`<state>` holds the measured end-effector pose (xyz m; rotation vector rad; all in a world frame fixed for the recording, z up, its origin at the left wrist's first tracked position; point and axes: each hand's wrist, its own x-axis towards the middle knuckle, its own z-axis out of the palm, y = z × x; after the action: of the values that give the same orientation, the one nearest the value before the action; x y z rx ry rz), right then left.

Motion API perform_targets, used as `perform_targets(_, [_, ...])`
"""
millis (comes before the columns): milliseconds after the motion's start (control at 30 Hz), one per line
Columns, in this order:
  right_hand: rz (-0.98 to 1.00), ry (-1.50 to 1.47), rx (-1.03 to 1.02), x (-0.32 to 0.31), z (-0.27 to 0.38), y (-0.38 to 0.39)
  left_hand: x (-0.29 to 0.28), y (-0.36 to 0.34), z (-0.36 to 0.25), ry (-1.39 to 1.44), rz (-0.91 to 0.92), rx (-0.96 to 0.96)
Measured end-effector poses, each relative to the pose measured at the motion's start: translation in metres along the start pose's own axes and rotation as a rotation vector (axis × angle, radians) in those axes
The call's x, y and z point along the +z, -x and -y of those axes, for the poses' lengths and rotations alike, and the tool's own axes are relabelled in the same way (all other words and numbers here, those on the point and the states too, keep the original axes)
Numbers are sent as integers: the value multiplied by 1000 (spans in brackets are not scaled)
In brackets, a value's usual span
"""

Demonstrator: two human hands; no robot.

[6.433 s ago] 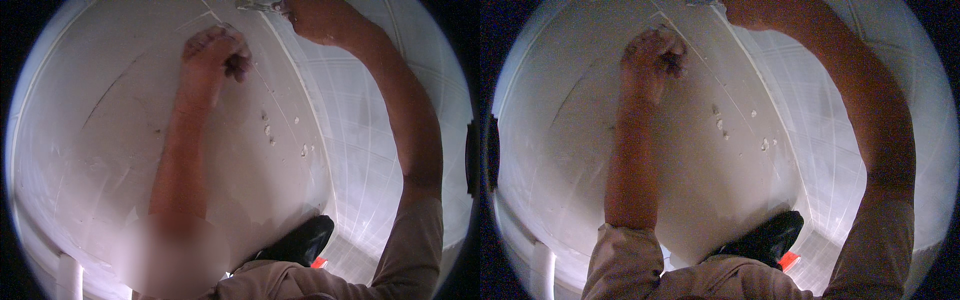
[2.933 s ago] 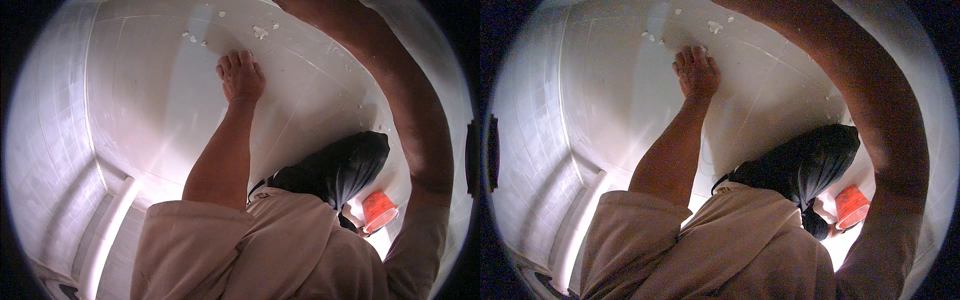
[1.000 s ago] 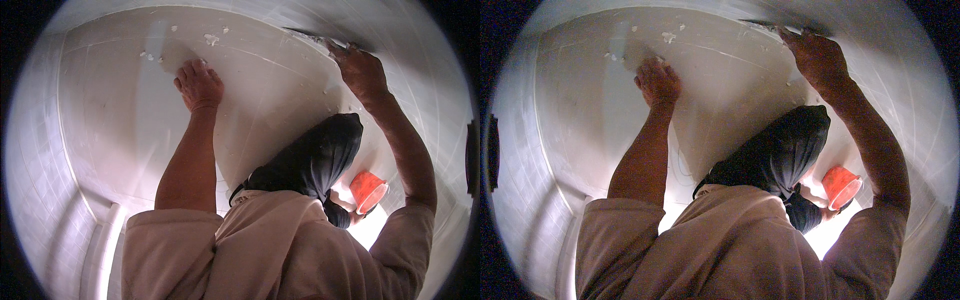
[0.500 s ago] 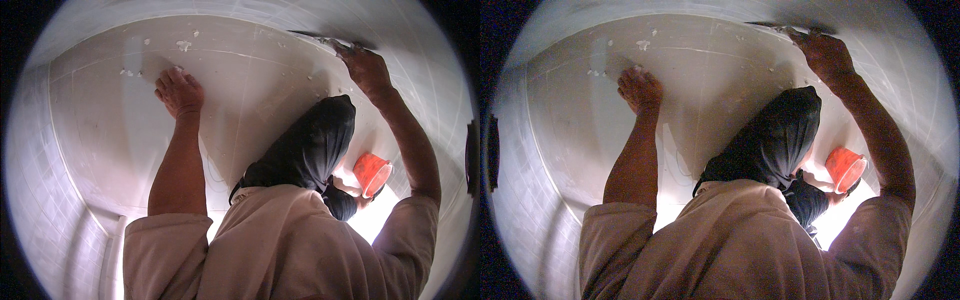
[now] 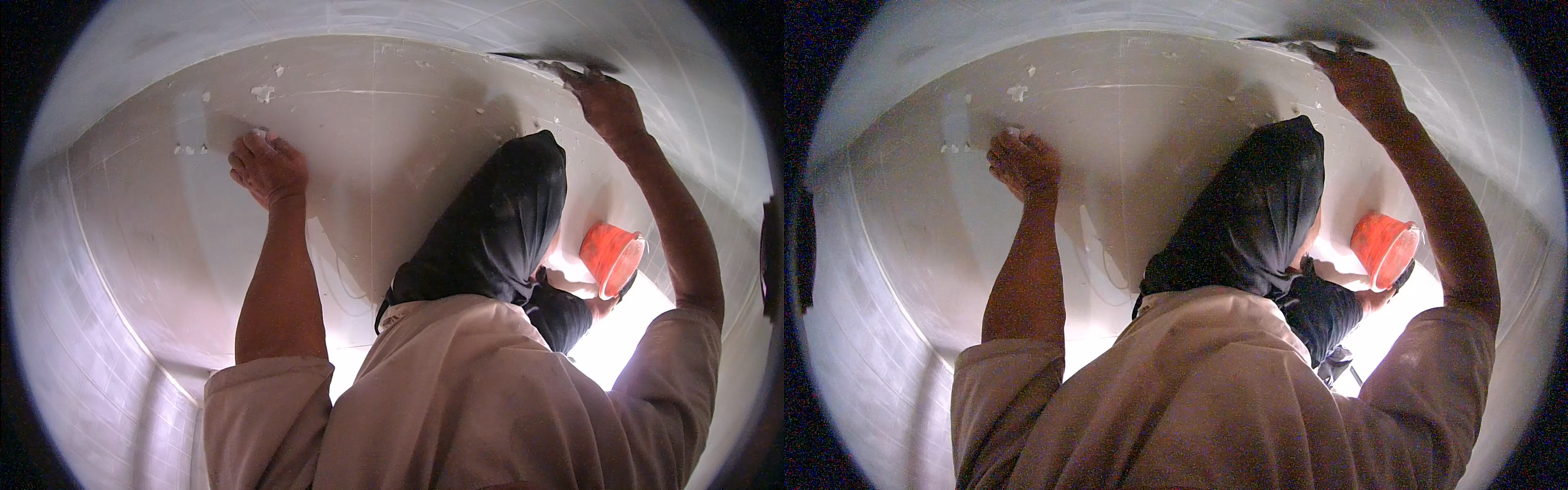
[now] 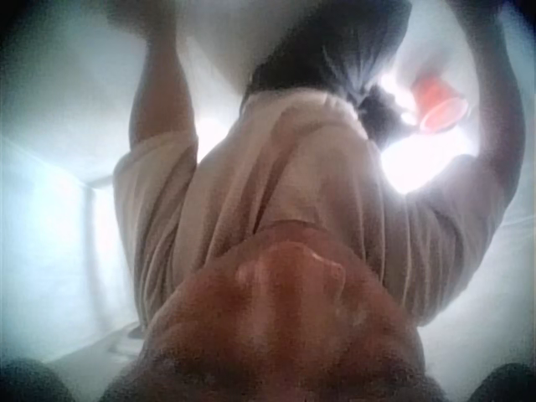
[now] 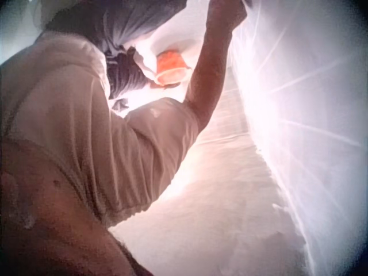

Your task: The person applies white grout to the joints between wall tiles using a putty knife and a pink spreading tool, then wipes excess material from the tiles.

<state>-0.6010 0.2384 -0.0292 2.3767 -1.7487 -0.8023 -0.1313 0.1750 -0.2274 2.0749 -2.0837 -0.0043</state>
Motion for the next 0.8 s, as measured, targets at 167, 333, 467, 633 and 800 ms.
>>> perform_targets(167, [-193,-277,179,-5,20,55,-13,-1,-7,37,92,-21])
perform_targets(333, [137,-1874,674,-27,116,47,-6,2,-3,-33,45,14])
perform_targets(467, [221,-2238,657,-34,186,-16,0,1,-4,-104,6,32])
perform_targets(633, [40,-1768,522,-36,240,-92,2,1,6,-127,-50,68])
perform_targets(800, [-53,-1470,598,-13,268,-121,8,4,2,-145,-42,60])
